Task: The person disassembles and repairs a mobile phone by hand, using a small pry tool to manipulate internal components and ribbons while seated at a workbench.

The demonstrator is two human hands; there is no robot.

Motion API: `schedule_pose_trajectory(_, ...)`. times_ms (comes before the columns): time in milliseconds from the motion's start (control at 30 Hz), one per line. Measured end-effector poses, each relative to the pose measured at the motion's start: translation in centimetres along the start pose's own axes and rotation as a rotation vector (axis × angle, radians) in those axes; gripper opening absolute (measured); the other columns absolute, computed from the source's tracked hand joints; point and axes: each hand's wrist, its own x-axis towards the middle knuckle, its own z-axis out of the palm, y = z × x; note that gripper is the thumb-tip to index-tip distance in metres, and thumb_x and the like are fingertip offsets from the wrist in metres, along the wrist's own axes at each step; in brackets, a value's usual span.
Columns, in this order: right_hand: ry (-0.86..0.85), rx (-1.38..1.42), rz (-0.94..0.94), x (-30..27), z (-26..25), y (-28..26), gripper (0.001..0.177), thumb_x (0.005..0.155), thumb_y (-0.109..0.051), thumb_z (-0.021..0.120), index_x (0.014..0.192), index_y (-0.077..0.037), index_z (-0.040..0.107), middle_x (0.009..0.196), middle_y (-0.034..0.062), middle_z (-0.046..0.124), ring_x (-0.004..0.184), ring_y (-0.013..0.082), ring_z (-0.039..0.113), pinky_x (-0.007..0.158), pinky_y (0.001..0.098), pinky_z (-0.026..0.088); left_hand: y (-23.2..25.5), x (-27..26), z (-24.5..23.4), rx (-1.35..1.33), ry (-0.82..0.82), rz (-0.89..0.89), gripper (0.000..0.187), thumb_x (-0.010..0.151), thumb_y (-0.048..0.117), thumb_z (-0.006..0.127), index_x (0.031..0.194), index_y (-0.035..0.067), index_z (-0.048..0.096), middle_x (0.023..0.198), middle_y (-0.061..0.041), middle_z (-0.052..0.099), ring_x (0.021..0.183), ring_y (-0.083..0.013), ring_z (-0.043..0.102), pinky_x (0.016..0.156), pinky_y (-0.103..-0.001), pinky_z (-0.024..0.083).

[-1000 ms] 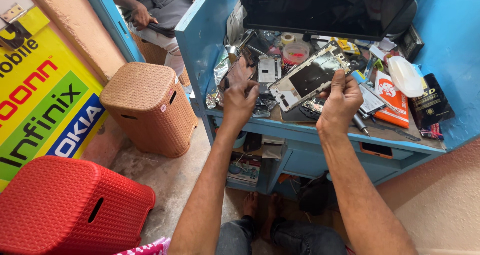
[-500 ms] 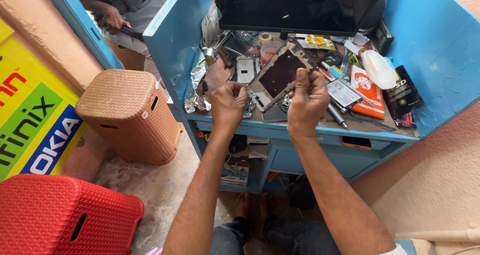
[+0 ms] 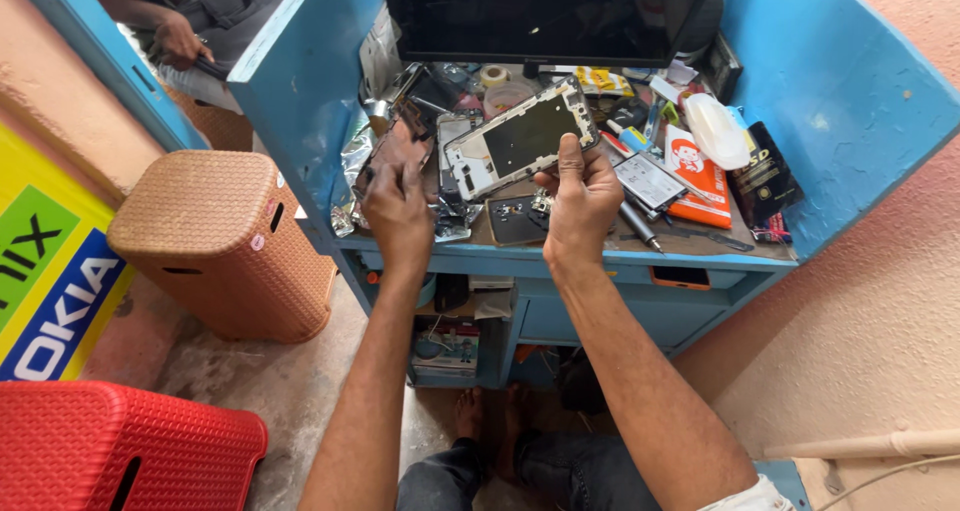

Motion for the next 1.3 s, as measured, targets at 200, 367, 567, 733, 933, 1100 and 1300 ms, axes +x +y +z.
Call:
schedule_pose_trajectory(200, -0.003, 0.192, 0.262, 0.7, -0.4, 0.6, 0.018, 0.095, -0.023, 0.074, 0.087, -0.008, 0.068, 0.080, 0.0004, 0.069, 0.072, 0.0089, 0.068, 0.065, 0.0229, 0.062, 1.7, -1.3, -0.2, -0.548, -0.227, -0.136, 0.031, 0.100, 0.019, 0.065, 0.126, 0.003, 0.060, 0.104, -0.009, 0.072, 0.090, -0.0118, 0.073, 0.075, -0.028, 0.064)
schedule_pose_trajectory(367, -0.134, 0.127, 0.343, 0.0, -0.4, -0.3, 0.020, 0.092, -0.026, 0.075, 0.089, -0.007, 0.069, 0.083, 0.0015, 0.071, 0.075, 0.0105, 0.069, 0.066, 0.0233, 0.061, 2.3, -2.1, -0.9, -0.832, -0.298, -0.251, 0.031, 0.092, 0.006, 0.072, 0.119, -0.002, 0.060, 0.104, -0.013, 0.073, 0.089, -0.0179, 0.075, 0.079, -0.033, 0.066)
schedule_pose_trajectory(567, -0.357, -0.221, 0.411, -0.2, -2.2, -1.2, 0.042, 0.093, -0.041, 0.070, 0.095, 0.001, 0.071, 0.089, 0.0046, 0.074, 0.089, 0.0141, 0.072, 0.084, 0.0250, 0.065, 2.4, -2.9, -3.5, -0.880, -0.199, -0.203, 0.028, 0.092, 0.002, 0.069, 0.118, 0.000, 0.058, 0.105, -0.012, 0.073, 0.090, -0.0198, 0.075, 0.077, -0.035, 0.065)
schedule_pose_trajectory(733, -0.281, -0.381, 0.326, 1.7, -7.1, -2.3, 0.037, 0.095, -0.035, 0.069, 0.110, -0.002, 0.073, 0.093, 0.0038, 0.076, 0.087, 0.0131, 0.072, 0.081, 0.0254, 0.062, 3.2, -4.8, -7.5, -0.902, -0.144, -0.159, 0.032, 0.093, 0.002, 0.069, 0.122, -0.001, 0.055, 0.115, -0.014, 0.067, 0.104, -0.0227, 0.071, 0.093, -0.041, 0.065)
schedule_pose_trajectory(933, 0.059, -0.984, -0.079, 7.7, -17.9, -6.1, 0.020, 0.101, -0.017, 0.070, 0.115, -0.006, 0.078, 0.091, 0.0095, 0.077, 0.074, 0.0135, 0.066, 0.064, 0.0297, 0.052, 2.2, -9.9, -12.4, -0.926, -0.136, -0.216, 0.032, 0.095, 0.001, 0.064, 0.126, -0.002, 0.055, 0.121, -0.017, 0.068, 0.109, -0.0246, 0.070, 0.101, -0.041, 0.058)
schedule_pose_trajectory(1100, -0.295, -1.456, -0.517, 10.5, -22.1, -5.4, 0.026, 0.091, -0.017, 0.076, 0.113, -0.004, 0.077, 0.106, 0.0194, 0.075, 0.095, 0.0321, 0.071, 0.089, 0.0422, 0.055, 0.4, -14.4, -13.2, -0.919, -0.100, -0.309, 0.027, 0.096, 0.001, 0.063, 0.122, -0.003, 0.056, 0.115, -0.018, 0.070, 0.105, -0.0242, 0.071, 0.098, -0.040, 0.058)
schedule_pose_trajectory(1300, -0.371, -1.661, -0.247, 11.3, -21.7, -4.9, 0.026, 0.092, -0.019, 0.072, 0.115, -0.006, 0.076, 0.110, 0.0200, 0.072, 0.101, 0.0382, 0.069, 0.095, 0.0472, 0.051, -2.0, -17.8, -14.9, -0.867, -0.079, -0.394, 0.025, 0.096, 0.000, 0.061, 0.120, -0.002, 0.056, 0.111, -0.019, 0.071, 0.103, -0.0245, 0.072, 0.094, -0.040, 0.059)
